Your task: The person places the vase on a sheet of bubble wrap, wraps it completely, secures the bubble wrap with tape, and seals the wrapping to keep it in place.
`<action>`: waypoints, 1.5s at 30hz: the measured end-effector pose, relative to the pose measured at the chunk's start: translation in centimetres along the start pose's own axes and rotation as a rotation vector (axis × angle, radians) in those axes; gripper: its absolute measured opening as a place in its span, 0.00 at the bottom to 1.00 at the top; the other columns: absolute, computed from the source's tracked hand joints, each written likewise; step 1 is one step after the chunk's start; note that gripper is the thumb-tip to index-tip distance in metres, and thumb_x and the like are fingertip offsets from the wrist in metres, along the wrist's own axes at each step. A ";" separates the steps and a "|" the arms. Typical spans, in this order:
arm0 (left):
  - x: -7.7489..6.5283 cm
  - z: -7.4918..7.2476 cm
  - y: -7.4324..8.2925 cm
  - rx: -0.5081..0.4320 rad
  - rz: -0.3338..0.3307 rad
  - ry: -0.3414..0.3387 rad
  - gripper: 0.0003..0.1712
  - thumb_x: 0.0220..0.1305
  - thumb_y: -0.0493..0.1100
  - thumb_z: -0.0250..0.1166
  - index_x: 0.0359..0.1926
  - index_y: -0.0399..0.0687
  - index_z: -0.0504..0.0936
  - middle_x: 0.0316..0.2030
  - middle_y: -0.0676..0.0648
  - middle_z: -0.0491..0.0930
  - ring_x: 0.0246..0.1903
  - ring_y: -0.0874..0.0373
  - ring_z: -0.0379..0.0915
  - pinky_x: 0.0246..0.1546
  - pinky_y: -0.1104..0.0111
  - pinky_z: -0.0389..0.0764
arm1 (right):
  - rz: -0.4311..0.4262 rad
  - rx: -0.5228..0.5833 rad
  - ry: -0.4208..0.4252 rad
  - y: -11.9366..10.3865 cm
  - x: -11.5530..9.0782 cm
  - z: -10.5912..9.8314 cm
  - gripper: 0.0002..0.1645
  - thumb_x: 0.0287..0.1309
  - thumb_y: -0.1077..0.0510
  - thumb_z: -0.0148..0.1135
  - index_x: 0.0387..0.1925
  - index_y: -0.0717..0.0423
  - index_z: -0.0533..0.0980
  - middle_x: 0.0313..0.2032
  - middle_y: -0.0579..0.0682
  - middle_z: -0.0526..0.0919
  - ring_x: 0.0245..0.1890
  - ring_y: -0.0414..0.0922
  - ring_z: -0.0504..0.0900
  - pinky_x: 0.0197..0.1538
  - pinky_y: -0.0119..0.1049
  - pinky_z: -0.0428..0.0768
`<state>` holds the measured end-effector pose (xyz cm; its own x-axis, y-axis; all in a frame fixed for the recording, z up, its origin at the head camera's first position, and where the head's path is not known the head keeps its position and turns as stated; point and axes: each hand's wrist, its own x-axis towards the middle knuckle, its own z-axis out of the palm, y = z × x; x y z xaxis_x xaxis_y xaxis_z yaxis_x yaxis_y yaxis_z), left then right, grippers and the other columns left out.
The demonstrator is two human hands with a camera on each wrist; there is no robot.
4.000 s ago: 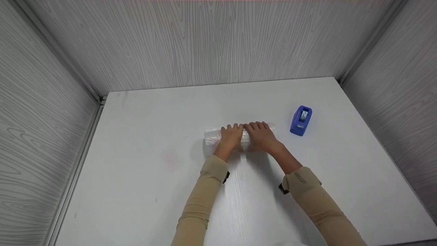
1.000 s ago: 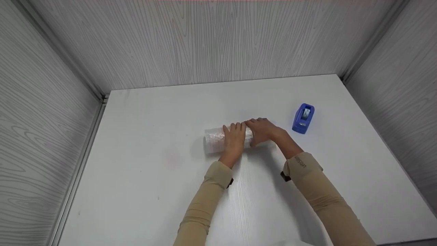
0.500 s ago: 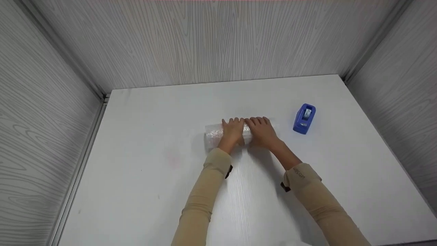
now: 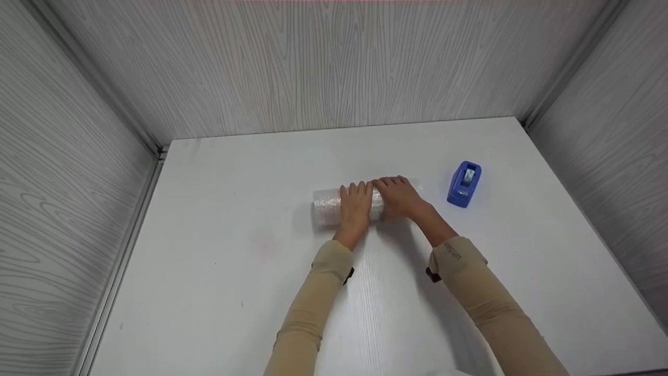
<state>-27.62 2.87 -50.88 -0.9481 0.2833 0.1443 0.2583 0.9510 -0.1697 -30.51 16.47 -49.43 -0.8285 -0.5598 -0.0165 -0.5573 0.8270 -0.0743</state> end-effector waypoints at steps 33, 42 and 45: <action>0.3 -2.8 -2.1 -0.300 0.082 -0.426 0.52 0.42 0.52 0.75 0.66 0.46 0.58 0.59 0.45 0.65 0.56 0.46 0.61 0.55 0.52 0.63 | -0.017 0.034 -0.155 -0.7 -0.5 -1.0 0.52 0.32 0.45 0.76 0.61 0.57 0.64 0.49 0.58 0.74 0.48 0.57 0.72 0.51 0.54 0.68; 0.5 -2.9 -1.9 -0.298 0.073 -0.428 0.52 0.43 0.51 0.74 0.67 0.48 0.57 0.60 0.46 0.65 0.55 0.46 0.62 0.55 0.53 0.63 | 0.069 -0.053 -0.044 -2.2 -2.0 0.0 0.57 0.36 0.49 0.75 0.66 0.59 0.56 0.59 0.60 0.65 0.60 0.58 0.61 0.61 0.56 0.55; 0.4 -2.8 -2.0 -0.299 0.079 -0.412 0.51 0.43 0.51 0.74 0.66 0.48 0.59 0.59 0.46 0.65 0.54 0.46 0.63 0.53 0.53 0.64 | 0.061 -0.096 0.037 -2.5 -2.2 0.6 0.55 0.35 0.49 0.76 0.64 0.59 0.58 0.55 0.59 0.68 0.57 0.58 0.64 0.60 0.56 0.58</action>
<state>-28.03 1.46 -47.74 -0.9024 0.3409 -0.2637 0.3167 0.9395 0.1308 -27.31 15.62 -49.81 -0.8613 -0.5078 0.0184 -0.5074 0.8614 0.0220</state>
